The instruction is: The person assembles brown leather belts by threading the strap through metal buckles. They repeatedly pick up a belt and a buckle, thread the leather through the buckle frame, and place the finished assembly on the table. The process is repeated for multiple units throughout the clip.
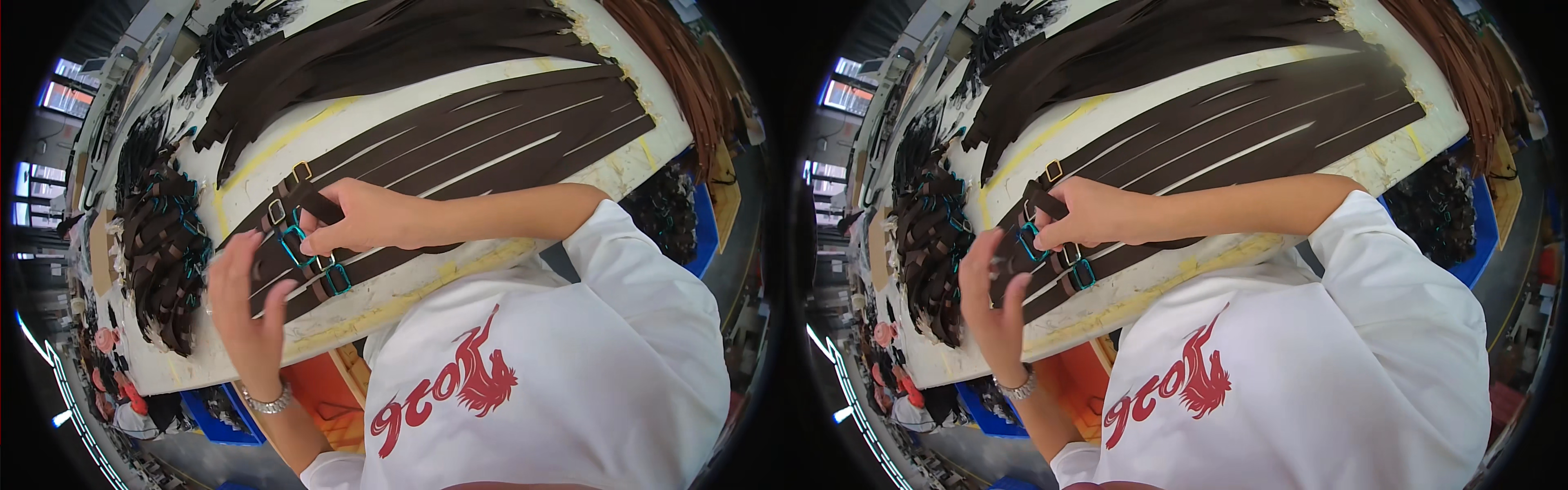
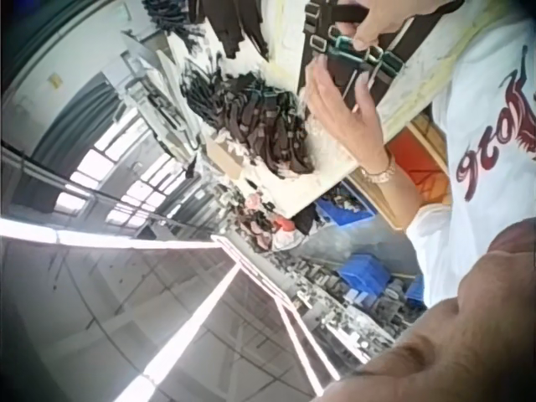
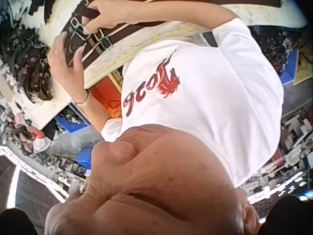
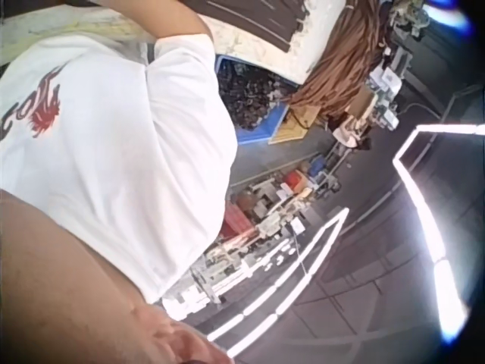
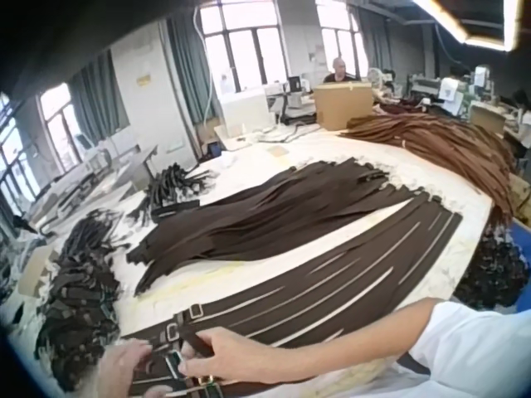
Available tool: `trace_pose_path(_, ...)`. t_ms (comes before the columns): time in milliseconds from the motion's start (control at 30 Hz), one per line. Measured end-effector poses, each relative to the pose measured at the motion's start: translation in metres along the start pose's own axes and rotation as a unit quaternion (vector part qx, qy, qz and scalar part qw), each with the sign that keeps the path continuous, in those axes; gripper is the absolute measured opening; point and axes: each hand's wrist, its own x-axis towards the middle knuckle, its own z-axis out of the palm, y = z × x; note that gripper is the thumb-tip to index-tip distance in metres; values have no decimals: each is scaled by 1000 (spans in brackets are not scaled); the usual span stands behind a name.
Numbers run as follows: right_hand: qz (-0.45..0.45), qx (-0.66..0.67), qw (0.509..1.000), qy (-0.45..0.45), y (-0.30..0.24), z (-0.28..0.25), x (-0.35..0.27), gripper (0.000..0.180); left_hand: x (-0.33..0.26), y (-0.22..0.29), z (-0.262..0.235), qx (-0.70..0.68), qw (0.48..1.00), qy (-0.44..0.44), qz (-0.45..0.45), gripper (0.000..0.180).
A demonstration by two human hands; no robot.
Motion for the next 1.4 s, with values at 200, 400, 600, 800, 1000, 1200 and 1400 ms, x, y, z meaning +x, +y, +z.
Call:
trace_pose_path(200,0,-8,1000,1,-2,-8,-6,21,0,15,43,-54,997,40,-37,62)
trace_pose_path(400,0,-43,999,-30,5,-12,-8,24,-8,17,51,-134,988,42,-61,60)
trace_pose_path(600,34,10,995,-93,1,-11,-16,31,-14,21,51,-96,993,59,-44,58)
trace_pose_path(800,-69,-10,997,-24,-3,-17,-30,48,-20,21,38,-180,976,58,-106,60)
trace_pose_path(1000,141,58,959,-241,-12,-13,-47,43,-20,32,34,-173,982,56,-54,60)
trace_pose_path(1200,124,10,978,-167,-1,-4,-51,32,-29,35,35,-208,976,26,-66,57)
trace_pose_path(1400,116,47,986,-108,9,3,-58,31,-40,33,44,-252,962,25,-104,58)
